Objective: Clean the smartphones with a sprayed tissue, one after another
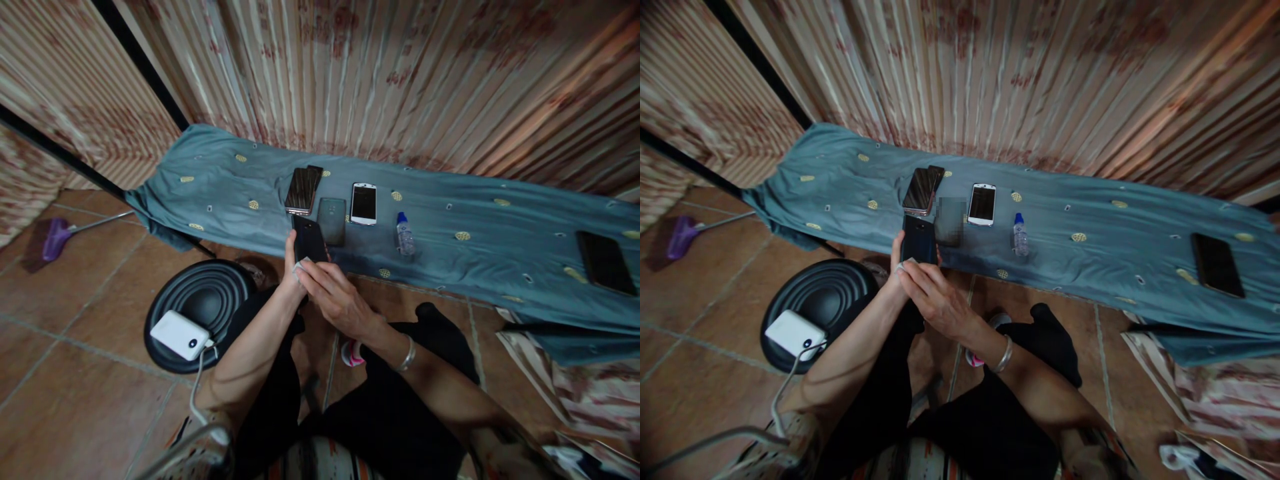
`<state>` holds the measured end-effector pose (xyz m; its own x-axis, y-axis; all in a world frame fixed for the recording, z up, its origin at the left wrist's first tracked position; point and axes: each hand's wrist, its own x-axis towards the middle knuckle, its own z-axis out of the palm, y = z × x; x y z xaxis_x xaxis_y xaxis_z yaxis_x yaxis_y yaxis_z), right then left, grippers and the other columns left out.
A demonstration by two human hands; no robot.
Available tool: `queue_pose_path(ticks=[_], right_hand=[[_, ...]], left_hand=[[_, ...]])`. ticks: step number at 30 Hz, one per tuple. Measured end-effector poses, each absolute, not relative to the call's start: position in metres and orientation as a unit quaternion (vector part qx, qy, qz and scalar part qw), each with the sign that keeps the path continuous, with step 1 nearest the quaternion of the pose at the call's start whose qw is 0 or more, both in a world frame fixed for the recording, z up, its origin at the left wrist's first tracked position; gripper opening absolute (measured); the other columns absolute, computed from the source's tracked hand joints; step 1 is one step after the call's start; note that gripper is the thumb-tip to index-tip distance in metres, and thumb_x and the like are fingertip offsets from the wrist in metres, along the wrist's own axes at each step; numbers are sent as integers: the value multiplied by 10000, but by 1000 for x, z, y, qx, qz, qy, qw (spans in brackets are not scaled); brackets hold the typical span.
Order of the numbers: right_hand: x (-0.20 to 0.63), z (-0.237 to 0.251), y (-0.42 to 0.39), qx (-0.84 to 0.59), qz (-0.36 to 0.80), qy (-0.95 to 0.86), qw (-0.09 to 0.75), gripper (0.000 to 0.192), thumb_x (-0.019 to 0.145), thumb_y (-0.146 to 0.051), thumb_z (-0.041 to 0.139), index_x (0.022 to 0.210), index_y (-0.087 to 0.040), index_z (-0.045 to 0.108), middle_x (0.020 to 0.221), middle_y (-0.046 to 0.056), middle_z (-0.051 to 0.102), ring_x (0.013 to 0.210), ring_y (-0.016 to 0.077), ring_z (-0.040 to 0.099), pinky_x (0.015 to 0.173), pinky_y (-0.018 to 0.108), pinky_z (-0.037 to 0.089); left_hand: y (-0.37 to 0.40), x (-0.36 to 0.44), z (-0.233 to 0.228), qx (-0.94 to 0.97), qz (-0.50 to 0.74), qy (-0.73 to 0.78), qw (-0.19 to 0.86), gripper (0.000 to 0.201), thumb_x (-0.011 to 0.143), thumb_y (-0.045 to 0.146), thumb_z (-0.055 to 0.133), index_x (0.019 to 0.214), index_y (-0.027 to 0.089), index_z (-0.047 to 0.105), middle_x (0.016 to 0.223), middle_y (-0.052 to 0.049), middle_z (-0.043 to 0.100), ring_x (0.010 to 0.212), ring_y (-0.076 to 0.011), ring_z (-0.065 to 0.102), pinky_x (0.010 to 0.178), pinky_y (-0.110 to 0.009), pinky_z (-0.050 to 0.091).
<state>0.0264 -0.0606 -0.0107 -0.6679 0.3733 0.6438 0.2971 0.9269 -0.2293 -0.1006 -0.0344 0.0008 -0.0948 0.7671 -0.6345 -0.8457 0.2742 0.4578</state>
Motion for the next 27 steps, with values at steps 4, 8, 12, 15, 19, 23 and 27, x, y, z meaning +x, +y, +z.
queue_pose_path(ticks=[4,8,12,15,19,23,27], right_hand=[[26,-10,-60,-182,67,-913,360,445,991,-78,369,1413,-91,508,1340,184,628,1258,268,559,1039,440,531],[28,-13,-59,-187,81,-910,361,471,974,-58,354,1417,-106,504,1347,169,623,1260,264,554,1051,457,520],[28,-15,-56,-187,87,-906,369,506,946,-31,343,1422,-104,499,1356,167,611,1277,271,541,1052,468,514],[28,-18,-51,-196,114,-906,358,545,945,-33,337,1465,-140,460,1400,162,580,1309,265,519,1062,477,508],[29,-22,-42,-215,132,-895,367,504,981,-83,365,1470,-158,459,1422,167,564,1309,262,512,1075,479,501],[28,-23,-40,-230,131,-886,381,465,1005,-115,357,1446,-174,492,1411,155,576,1305,257,518,1082,481,496],[28,-22,-42,-227,123,-885,387,441,1014,-116,338,1399,-166,546,1377,151,604,1282,253,540,1071,474,505]], left_hand=[[-36,-100,-2,-38,595,429,679,574,864,685,447,877,176,711,613,-25,618,615,-178,623,724,-320,552],[-36,-98,2,-38,600,439,668,569,876,674,440,830,172,705,606,-29,606,642,-184,631,748,-323,548],[-38,-96,3,-52,602,443,663,619,900,704,378,756,187,687,578,-17,581,567,-153,585,654,-294,540],[-38,-94,-1,-47,614,432,659,583,909,688,403,713,199,654,575,9,550,523,-113,552,580,-240,507],[-38,-90,-4,-18,617,424,663,570,956,613,394,609,199,578,553,16,524,516,-103,526,600,-236,494],[-39,-88,-4,31,623,424,657,575,972,590,374,614,205,608,514,14,511,548,-127,539,670,-274,502],[-41,-90,-4,24,607,431,667,553,928,635,441,595,217,579,470,17,479,586,-152,587,703,-293,529]])
